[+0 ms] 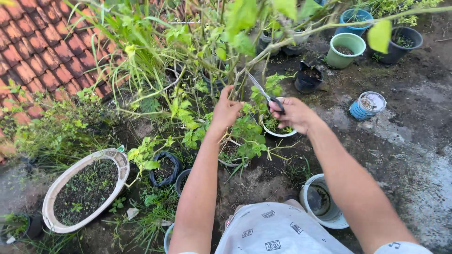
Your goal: Pruning leaves and stems from potted plants using scissors
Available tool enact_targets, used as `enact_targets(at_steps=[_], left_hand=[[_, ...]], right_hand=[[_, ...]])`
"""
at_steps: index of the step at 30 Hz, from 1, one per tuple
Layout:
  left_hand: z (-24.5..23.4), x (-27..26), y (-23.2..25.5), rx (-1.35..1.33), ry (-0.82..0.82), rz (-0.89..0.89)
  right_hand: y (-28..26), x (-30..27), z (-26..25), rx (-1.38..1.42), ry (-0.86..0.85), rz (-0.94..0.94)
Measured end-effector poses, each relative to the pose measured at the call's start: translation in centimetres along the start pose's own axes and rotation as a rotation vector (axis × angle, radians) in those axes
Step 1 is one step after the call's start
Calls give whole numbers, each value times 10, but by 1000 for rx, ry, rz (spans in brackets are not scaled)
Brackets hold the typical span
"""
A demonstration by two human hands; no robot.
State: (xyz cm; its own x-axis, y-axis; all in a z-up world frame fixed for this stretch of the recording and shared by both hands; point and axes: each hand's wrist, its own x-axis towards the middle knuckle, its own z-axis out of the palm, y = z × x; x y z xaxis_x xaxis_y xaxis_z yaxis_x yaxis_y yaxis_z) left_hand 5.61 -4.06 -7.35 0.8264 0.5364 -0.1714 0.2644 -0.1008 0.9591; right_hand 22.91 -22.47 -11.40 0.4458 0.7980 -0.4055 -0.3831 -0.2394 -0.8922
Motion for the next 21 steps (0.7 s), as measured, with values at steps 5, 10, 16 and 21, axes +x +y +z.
enact_targets(at_steps=[5, 10, 16, 21], left_hand=[[-23, -27, 18, -61, -28, -4], [-39, -33, 34, -98, -73, -43], [-36, -45, 79, 62, -118, 232], [-11, -55, 97, 199, -98, 371]], right_hand=[[17, -27, 29, 181, 6, -7], [23, -50, 45, 190, 13, -44], [14, -74, 60, 85, 106, -152], [28, -74, 54, 62, 220, -238]])
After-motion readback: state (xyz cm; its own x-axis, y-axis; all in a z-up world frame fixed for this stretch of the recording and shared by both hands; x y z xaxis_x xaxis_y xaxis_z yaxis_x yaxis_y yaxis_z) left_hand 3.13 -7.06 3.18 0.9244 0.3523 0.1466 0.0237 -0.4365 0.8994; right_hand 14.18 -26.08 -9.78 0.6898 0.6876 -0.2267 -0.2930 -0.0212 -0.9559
